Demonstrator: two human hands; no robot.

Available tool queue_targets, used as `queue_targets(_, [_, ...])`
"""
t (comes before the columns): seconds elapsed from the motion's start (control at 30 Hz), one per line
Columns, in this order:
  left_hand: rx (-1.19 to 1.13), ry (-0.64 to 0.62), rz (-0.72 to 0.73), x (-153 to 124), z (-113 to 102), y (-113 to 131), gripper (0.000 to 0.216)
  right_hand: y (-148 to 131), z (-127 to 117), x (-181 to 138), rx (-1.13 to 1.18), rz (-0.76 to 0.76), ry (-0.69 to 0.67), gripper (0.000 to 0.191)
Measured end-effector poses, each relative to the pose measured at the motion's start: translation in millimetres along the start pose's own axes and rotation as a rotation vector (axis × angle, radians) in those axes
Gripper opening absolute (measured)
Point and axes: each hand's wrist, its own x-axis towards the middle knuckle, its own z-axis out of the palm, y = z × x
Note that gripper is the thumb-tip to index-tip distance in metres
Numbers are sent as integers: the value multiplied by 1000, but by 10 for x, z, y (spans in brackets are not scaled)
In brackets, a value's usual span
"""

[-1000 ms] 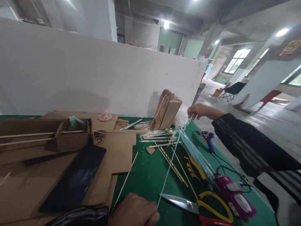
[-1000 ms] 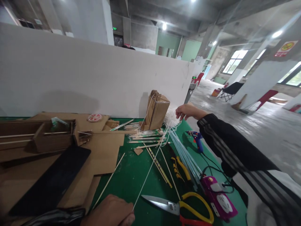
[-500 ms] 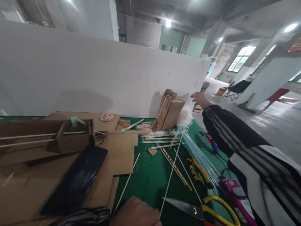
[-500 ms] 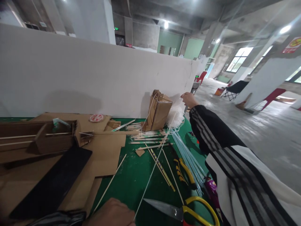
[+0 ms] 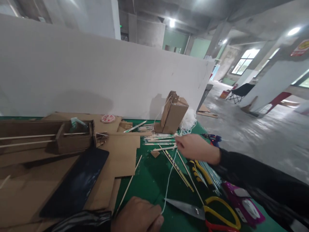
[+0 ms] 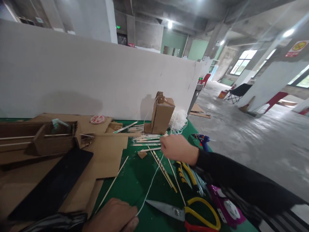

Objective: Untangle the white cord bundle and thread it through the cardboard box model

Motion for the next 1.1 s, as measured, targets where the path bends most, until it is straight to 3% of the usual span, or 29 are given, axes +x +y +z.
queue_targets(0.17, [-2,-24,9,0,-34,11,21,-518,66,-566,-30,-318,-172,19])
queue_targets(0.3, [-43,-79,-16,27,-61,-10,12,-733,100,-708,134,-574,-368,44])
queue_targets(0.4, [-24,-126,4,47,-68,-21,11,-822,143,-712,132,-611,-450,27])
queue_targets(0.5, [12,-111,-3,40,-59,-6,12,-786,55,-658,193,-622,-482,26])
queue_targets(0.63, [13,19,-55,-14,-26,26,21,-389,-279,-446,284,-549,-607,24])
queue_targets(0.7, [-1,50,-33,-35,-14,25,26,-32,-467,-278,266,-281,-621,19])
queue_targets(0.93, [-85,-42,9,-8,-16,-22,29,1343,-1006,421,90,303,-202,33])
queue_targets(1.1, [-86,-43,25,7,33,-65,30,1768,-1127,846,108,439,102,22])
